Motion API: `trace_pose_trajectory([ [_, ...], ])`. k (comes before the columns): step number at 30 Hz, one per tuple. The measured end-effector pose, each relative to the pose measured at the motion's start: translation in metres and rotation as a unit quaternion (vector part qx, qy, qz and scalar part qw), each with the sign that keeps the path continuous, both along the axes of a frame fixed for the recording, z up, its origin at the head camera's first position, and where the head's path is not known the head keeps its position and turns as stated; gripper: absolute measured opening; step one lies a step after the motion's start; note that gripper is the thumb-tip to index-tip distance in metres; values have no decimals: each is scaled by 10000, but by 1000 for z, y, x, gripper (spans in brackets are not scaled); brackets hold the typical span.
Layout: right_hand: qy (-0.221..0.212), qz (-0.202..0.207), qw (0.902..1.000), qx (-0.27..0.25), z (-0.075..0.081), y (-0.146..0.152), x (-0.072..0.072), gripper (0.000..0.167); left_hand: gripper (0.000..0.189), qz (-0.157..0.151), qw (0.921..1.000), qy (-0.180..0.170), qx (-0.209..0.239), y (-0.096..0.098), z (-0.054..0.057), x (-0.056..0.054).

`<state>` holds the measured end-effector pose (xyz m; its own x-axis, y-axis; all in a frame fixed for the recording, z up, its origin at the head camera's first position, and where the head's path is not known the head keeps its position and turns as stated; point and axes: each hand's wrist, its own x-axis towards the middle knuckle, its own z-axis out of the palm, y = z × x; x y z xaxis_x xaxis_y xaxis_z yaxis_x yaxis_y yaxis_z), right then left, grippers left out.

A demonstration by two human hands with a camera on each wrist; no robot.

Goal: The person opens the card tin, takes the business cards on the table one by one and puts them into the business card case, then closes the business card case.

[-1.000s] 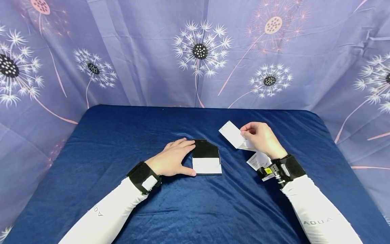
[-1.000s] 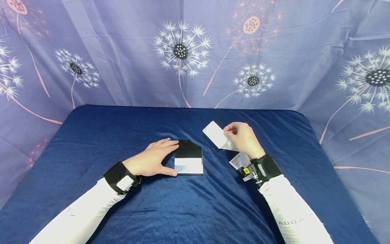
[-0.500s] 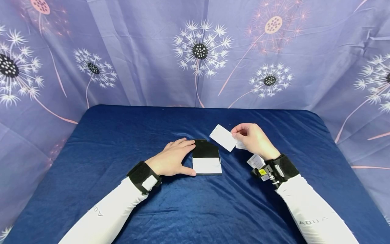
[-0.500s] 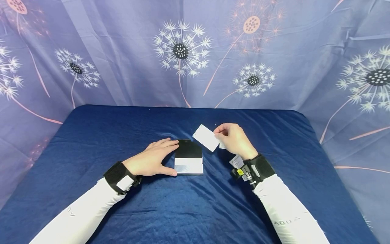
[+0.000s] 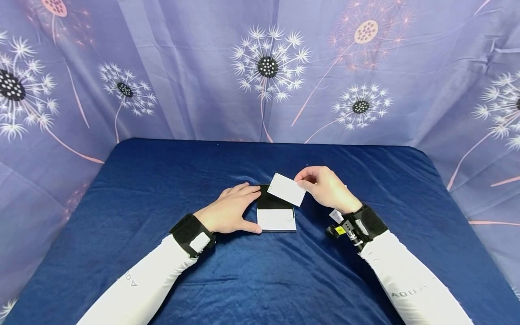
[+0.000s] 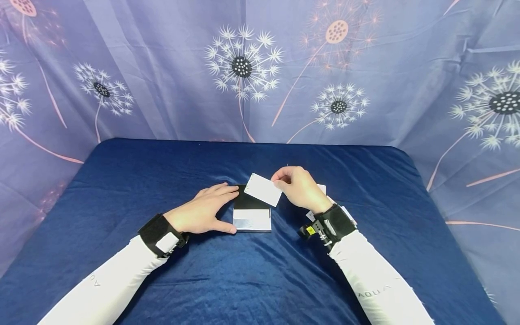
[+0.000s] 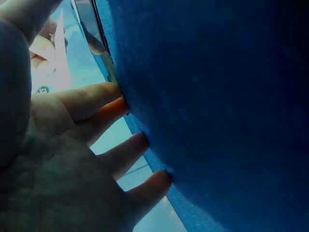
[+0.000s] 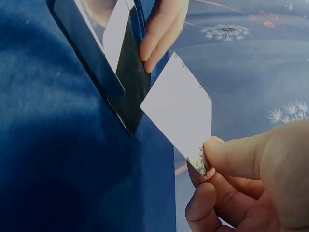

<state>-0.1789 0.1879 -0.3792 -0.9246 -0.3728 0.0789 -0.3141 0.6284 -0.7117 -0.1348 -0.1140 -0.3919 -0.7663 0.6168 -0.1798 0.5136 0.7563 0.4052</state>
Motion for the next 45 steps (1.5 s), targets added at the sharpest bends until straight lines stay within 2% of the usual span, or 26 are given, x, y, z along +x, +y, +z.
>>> trace_pose_trajectory([
  [9, 11, 224, 9997, -56, -2, -13, 0, 11, 100, 36, 10000, 17, -31, 0, -1, -2],
  [16, -144, 512, 9986, -37, -4, -20, 1, 12, 101, 86, 10000, -33, -5, 1, -1, -2],
  [27, -227, 911, 9956, 42, -7, -22, 2, 14, 101, 61, 10000, -50, -29, 1, 0, -1],
  [45, -416, 1062, 9926, 419, -11, -28, 6, 13, 99, 16, 10000, -34, -15, 0, 0, -1],
])
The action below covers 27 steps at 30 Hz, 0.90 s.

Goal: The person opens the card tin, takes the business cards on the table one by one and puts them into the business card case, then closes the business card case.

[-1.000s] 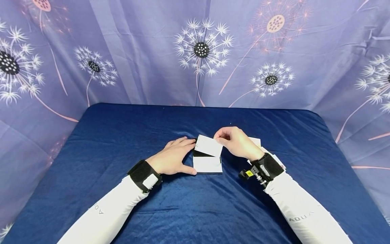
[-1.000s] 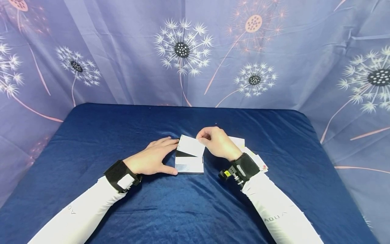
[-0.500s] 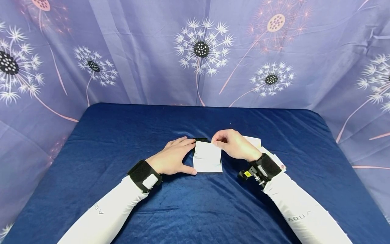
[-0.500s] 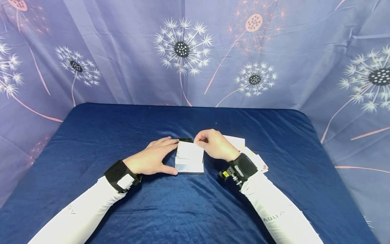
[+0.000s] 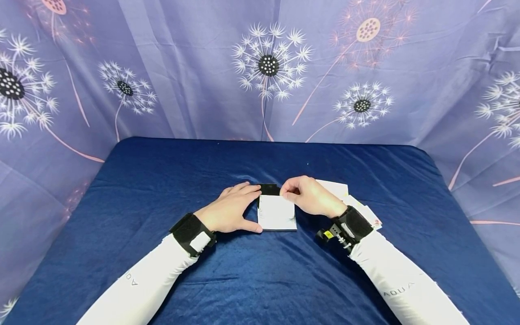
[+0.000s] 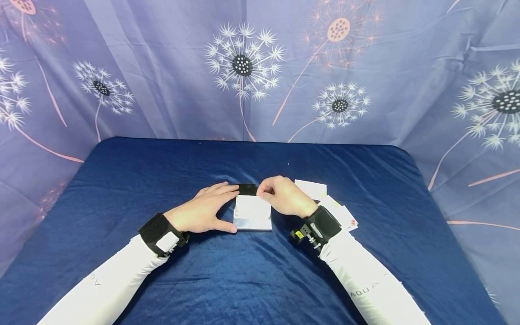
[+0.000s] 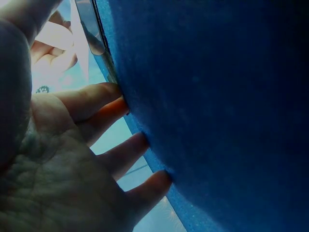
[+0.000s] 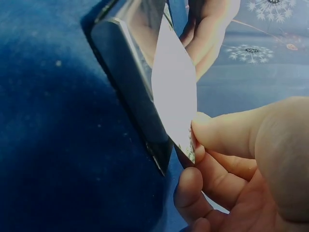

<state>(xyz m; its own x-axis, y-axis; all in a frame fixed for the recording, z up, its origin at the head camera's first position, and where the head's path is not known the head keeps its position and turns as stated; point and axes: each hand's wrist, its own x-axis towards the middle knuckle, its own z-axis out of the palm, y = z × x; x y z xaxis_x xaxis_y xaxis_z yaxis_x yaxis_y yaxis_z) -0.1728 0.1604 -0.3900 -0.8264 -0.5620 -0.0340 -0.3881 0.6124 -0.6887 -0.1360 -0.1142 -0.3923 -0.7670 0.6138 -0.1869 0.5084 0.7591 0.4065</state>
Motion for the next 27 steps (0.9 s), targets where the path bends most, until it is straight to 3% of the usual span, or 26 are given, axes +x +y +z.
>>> trace_pose_trajectory([
  [27, -11, 243, 9995, 177, -5, -2, 11, 12, 99, 7, 10000, 1, -43, 0, 0, 0],
])
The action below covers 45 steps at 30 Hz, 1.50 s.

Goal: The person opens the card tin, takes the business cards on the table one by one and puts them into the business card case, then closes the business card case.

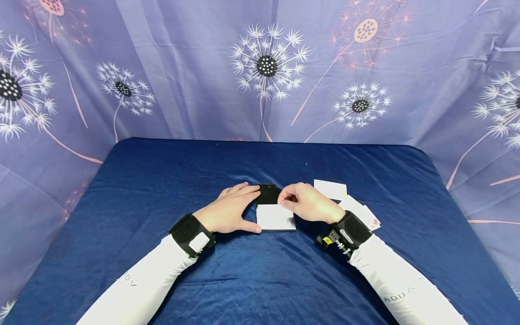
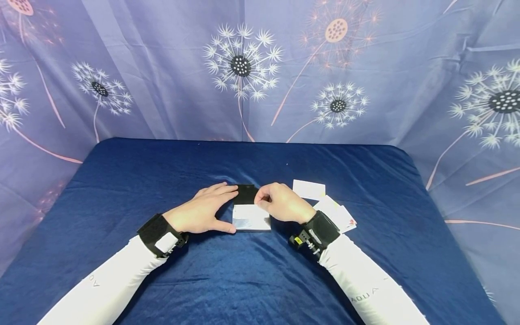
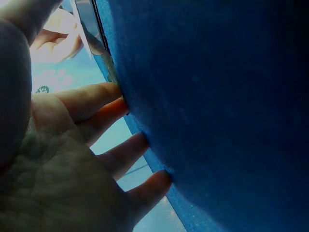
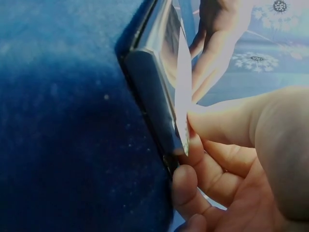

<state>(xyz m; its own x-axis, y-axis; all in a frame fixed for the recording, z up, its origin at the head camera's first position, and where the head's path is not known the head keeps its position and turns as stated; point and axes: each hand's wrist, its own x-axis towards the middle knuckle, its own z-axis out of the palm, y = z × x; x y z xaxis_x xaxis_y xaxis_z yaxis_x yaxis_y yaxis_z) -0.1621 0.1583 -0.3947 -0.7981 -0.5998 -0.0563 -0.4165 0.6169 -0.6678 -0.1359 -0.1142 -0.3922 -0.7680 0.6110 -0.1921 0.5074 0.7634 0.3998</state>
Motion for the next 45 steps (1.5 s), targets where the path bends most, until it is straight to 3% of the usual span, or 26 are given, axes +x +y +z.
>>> trace_pose_trajectory([
  [20, -21, 202, 9998, 42, -1, 2, 7, 12, 98, -28, 10000, -62, 61, 0, 1, 2],
  [36, 242, 322, 9992, -2, -5, 4, 6, 11, 98, -11, 10000, -47, 16, 1, 1, 2],
  [45, 255, 74, 9996, -116, 6, 12, 5, 9, 99, -10, 10000, 18, 1, 2, 2, 0],
])
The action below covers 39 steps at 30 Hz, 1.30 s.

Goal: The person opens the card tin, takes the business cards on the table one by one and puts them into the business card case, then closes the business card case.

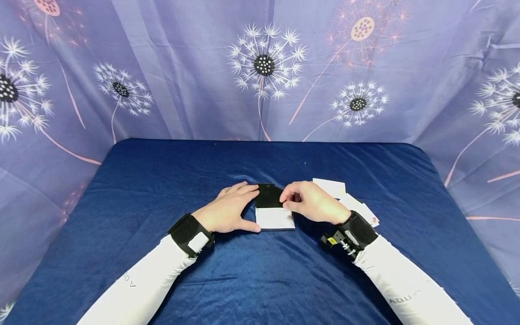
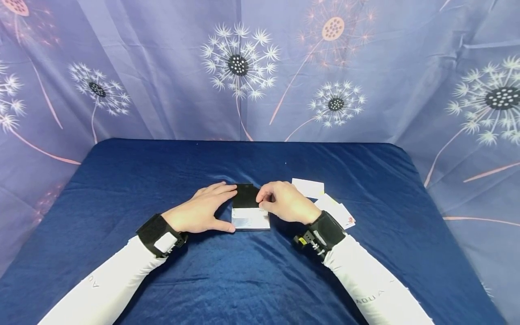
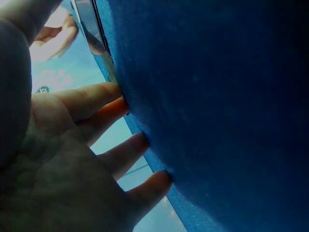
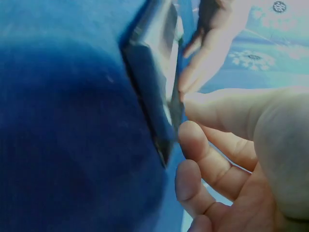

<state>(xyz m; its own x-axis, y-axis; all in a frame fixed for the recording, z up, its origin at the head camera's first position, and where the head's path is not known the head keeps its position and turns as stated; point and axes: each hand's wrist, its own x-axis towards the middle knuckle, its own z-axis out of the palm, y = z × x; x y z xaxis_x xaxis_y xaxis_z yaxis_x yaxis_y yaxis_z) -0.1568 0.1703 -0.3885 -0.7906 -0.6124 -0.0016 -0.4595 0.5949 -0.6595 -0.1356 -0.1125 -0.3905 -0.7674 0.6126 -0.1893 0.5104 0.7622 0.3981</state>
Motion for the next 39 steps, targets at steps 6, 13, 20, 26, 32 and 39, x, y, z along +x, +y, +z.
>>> trace_pose_trajectory([
  [6, 263, -238, 9994, 47, 14, 20, 1, 9, 99, -29, 10000, -3, -16, 0, -1, 0],
  [13, 327, -600, 9972, 290, 30, 51, -1, 11, 98, -16, 10000, -16, 43, -1, -1, -1],
  [20, 309, -1064, 9917, 648, 36, 84, 3, 14, 98, -49, 10000, -6, 38, 0, -2, -1],
  [26, 328, -1194, 9857, 1141, 39, 108, 8, 19, 99, -28, 10000, -44, 38, 1, -2, -1],
  [32, 758, -612, 9832, 1544, 36, 130, 11, 32, 99, -21, 10000, -35, 32, 0, -2, -1],
  [39, 452, -479, 9810, 1825, 30, 148, 14, 49, 99, -38, 10000, -11, 14, 1, -2, 0],
])
